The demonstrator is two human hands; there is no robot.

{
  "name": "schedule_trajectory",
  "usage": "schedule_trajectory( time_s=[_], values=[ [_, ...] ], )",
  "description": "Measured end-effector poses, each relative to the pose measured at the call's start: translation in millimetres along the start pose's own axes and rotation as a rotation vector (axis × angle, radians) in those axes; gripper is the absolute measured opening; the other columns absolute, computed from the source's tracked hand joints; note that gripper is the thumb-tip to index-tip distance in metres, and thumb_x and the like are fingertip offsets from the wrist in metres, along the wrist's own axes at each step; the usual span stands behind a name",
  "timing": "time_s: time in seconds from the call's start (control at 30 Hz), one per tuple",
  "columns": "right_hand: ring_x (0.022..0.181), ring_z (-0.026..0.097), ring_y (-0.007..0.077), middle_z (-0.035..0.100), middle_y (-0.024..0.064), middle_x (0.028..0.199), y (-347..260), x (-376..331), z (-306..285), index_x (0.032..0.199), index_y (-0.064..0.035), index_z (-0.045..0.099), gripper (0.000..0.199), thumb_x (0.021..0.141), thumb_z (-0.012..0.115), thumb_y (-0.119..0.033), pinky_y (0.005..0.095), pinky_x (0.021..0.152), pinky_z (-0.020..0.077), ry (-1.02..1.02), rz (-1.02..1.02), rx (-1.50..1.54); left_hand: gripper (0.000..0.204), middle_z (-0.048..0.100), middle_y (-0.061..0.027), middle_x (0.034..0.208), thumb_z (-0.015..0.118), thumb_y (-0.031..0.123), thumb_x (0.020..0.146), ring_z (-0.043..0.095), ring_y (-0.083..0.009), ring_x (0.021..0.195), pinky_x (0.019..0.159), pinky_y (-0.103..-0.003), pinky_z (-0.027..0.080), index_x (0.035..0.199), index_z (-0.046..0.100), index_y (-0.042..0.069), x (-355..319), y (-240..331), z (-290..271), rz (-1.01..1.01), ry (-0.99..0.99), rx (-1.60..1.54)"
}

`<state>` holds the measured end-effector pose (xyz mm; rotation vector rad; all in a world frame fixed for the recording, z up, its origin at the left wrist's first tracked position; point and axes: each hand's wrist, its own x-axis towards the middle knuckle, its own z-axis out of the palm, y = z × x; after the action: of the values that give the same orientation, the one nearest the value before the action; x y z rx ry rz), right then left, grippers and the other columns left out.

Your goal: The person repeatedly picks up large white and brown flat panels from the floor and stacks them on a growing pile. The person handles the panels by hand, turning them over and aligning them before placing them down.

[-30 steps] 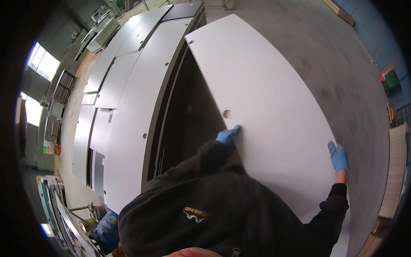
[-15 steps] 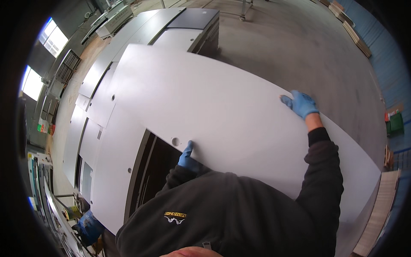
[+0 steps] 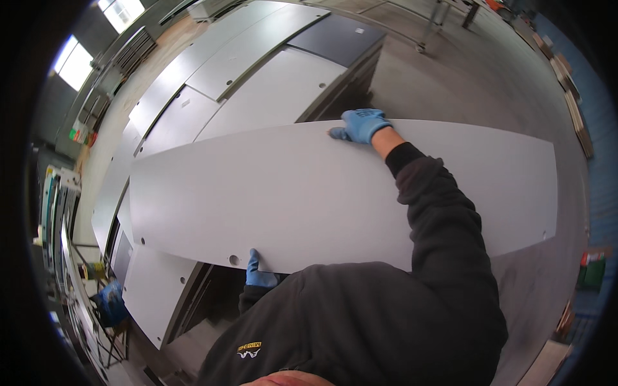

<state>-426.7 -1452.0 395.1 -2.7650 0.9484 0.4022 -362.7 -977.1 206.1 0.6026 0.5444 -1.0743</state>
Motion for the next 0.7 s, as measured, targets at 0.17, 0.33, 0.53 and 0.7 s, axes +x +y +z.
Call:
schedule_trajectory(
  time_s=[0.17,0.33,0.53,0.7],
  values=[
    [0.119,0.065,0.0373,0.069,0.0202,0.126,-15,131,-34,0.124,-0.0026,0.068,0.077,0.092,0.053,-0.071,0.0454,0.102,0.0484,-0.148,-0.249,-0.008,0.054,0.061,-0.0069,0.14,0.056,0.05,0.103,0.058,-0.0261,0.127,0.111,-0.042,0.047,0.138,0.056,0.008,43,-34,39,0.217,0.103,-0.005],
    [0.12,0.065,0.0357,0.069,0.018,0.125,-71,229,-39,0.12,-0.0062,0.071,0.074,0.091,0.052,-0.072,0.045,0.103,0.0488,-0.206,-0.396,-0.107,0.054,0.059,-0.008,0.142,0.056,0.049,0.103,0.055,-0.0274,0.131,0.114,-0.045,0.044,0.14,0.054,0.008,62,-50,73,0.341,0.303,-0.202],
    [0.118,0.064,0.0372,0.07,0.0192,0.12,-154,320,-32,0.116,-0.0051,0.069,0.077,0.092,0.051,-0.075,0.0455,0.101,0.0484,-0.276,-0.553,-0.193,0.059,0.054,-0.0101,0.148,0.055,0.051,0.103,0.049,-0.0314,0.137,0.118,-0.051,0.037,0.144,0.051,0.009,94,-38,110,0.443,0.353,-0.388],
    [0.119,0.064,0.0367,0.07,0.0192,0.122,-208,398,-18,0.117,-0.0048,0.069,0.078,0.091,0.051,-0.076,0.0452,0.102,0.0485,-0.31,-0.697,-0.244,0.065,0.052,-0.0109,0.151,0.053,0.056,0.102,0.047,-0.0341,0.138,0.118,-0.054,0.035,0.147,0.049,0.009,133,-6,144,0.476,0.438,-0.446]
  ],
)
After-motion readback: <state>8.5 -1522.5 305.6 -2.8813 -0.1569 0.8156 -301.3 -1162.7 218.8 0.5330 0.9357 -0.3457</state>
